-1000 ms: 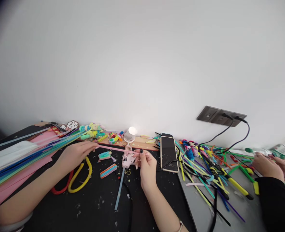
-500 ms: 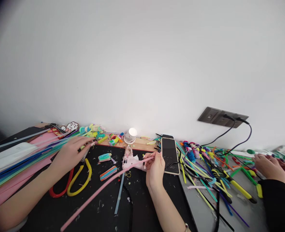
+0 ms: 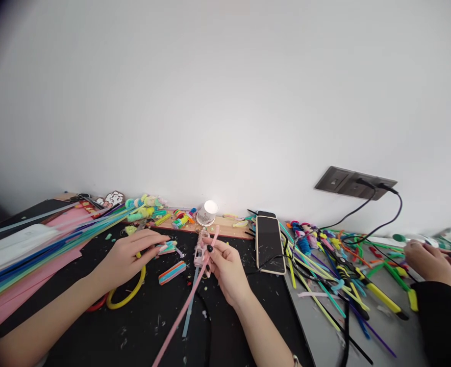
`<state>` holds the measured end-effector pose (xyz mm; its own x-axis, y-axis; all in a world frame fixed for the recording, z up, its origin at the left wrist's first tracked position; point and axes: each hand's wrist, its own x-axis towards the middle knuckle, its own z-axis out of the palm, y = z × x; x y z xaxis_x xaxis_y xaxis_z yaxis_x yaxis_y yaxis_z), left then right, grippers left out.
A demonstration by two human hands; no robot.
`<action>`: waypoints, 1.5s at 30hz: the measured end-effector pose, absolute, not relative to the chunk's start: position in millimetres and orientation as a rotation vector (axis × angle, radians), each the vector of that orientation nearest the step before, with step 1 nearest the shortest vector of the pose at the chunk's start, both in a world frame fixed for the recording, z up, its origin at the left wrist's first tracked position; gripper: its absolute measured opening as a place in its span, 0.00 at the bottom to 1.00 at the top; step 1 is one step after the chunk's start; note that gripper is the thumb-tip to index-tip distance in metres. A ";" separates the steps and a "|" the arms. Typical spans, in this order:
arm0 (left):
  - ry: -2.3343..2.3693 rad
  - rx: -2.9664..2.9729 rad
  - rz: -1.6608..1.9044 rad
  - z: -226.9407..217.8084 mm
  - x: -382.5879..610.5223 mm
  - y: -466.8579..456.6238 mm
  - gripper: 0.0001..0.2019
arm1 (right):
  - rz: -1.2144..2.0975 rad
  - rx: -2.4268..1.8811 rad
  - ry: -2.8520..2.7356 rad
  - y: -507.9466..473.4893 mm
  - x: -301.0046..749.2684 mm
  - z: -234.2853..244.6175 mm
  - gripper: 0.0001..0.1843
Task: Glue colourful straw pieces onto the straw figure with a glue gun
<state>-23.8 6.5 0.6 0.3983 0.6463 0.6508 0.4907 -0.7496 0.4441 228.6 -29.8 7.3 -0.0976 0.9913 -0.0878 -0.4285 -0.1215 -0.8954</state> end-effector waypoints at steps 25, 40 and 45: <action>0.984 1.207 1.128 11.4 16.7 -12.0 0.17 | 1.563 -0.792 -0.999 -45.5 211.9 9.8 0.13; 1.449 2.345 0.862 -23.2 -11.2 17.2 0.08 | 0.567 -1.579 -1.345 -20.2 257.8 11.3 0.17; 1.472 1.843 1.088 -11.9 -8.2 12.1 0.13 | 0.193 -2.059 -1.700 -23.3 261.4 19.3 0.17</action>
<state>-8.2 12.1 -11.9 0.0785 0.9629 0.2584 0.5296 -0.2598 0.8074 261.4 -23.3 19.3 0.2261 0.9575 0.1793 0.8927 -0.1300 -0.4314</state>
